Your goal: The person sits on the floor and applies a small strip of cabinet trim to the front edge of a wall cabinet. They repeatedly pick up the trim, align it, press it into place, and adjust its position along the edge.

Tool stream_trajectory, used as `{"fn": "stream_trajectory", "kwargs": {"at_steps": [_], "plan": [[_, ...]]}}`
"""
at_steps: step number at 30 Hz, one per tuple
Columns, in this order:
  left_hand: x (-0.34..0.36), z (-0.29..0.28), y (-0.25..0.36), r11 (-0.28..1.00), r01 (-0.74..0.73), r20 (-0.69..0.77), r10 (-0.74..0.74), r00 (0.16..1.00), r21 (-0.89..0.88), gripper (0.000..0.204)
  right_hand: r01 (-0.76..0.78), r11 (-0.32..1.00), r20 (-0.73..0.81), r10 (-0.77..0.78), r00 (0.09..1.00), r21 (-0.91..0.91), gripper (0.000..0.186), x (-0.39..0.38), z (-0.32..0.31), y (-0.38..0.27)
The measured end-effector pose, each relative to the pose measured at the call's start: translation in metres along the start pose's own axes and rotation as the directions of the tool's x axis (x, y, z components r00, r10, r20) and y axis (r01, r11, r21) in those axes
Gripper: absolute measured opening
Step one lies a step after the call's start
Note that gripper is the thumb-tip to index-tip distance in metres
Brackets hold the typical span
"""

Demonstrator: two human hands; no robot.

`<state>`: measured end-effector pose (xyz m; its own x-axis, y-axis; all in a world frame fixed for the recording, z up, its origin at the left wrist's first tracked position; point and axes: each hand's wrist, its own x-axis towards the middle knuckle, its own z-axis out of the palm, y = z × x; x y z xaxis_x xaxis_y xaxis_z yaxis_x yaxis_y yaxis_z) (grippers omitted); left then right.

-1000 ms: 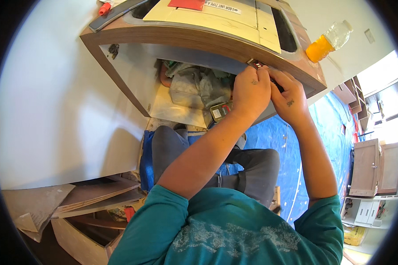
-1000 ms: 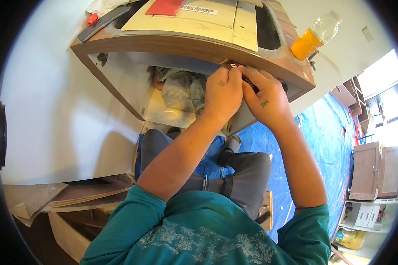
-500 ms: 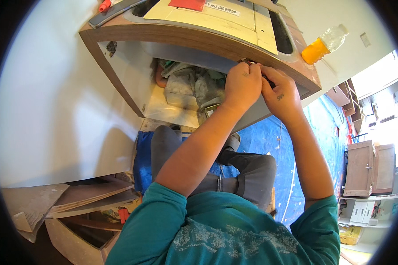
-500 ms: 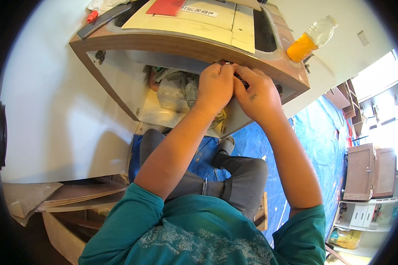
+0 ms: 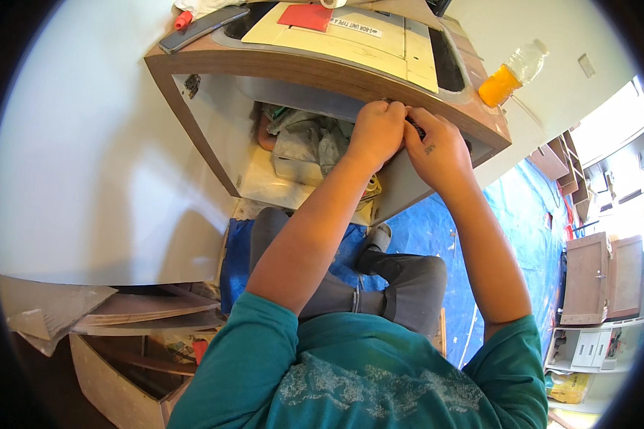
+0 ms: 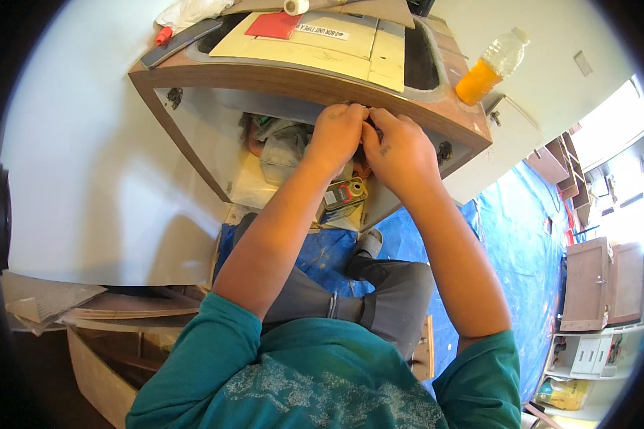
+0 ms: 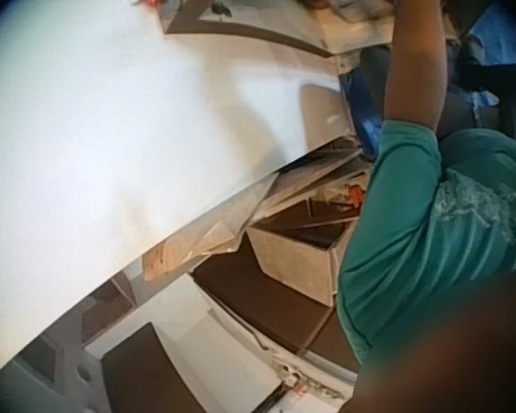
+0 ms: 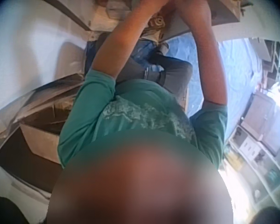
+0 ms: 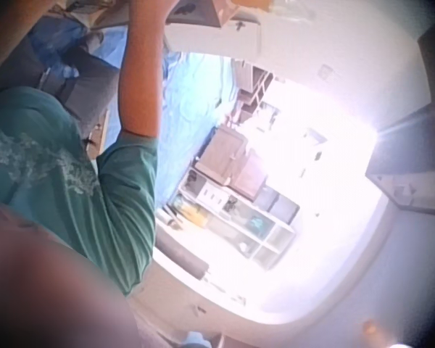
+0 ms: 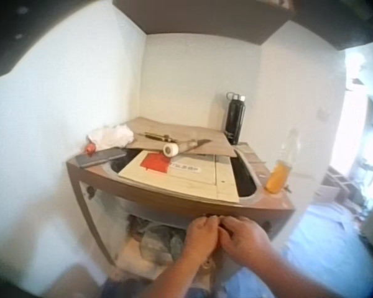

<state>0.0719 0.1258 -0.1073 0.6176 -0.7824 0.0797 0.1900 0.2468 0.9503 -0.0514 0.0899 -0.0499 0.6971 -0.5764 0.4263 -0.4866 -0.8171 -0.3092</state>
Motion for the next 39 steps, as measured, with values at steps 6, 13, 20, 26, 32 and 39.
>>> {"fn": "stream_trajectory", "kwargs": {"at_steps": [6, 13, 20, 26, 32, 39], "plan": [[0.000, 0.009, -0.010, 0.988, -0.124, -0.127, 0.135, 0.983, 0.093, 0.033, 0.080, 0.995, 0.004, -0.081, 0.997, 0.053, 0.027, 0.001, -0.002, 0.010], [-0.025, 0.025, 0.004, 0.913, -0.141, -0.143, 0.210, 0.967, 0.384, 0.046, 0.087, 0.983, 0.073, -0.100, 0.992, 0.162, 0.034, -0.007, -0.013, 0.027], [-0.022, 0.014, 0.002, 0.930, -0.168, -0.185, 0.237, 0.954, 0.328, 0.045, 0.137, 0.976, 0.040, -0.146, 0.988, 0.170, 0.034, -0.002, -0.004, 0.020], [-0.018, 0.008, 0.003, 0.919, -0.179, -0.174, 0.252, 0.952, 0.350, 0.043, 0.185, 0.964, -0.001, -0.188, 0.982, 0.193, 0.031, 0.003, 0.001, 0.020], [-0.015, 0.004, 0.002, 0.871, -0.266, -0.124, 0.343, 0.931, 0.413, 0.042, 0.173, 0.970, -0.010, -0.174, 0.985, 0.169, 0.030, 0.006, 0.004, 0.018], [-0.012, 0.000, 0.005, 0.949, -0.185, -0.127, 0.223, 0.967, 0.255, 0.042, 0.134, 0.986, -0.008, -0.134, 0.991, 0.103, 0.029, 0.007, 0.003, 0.010]]}}
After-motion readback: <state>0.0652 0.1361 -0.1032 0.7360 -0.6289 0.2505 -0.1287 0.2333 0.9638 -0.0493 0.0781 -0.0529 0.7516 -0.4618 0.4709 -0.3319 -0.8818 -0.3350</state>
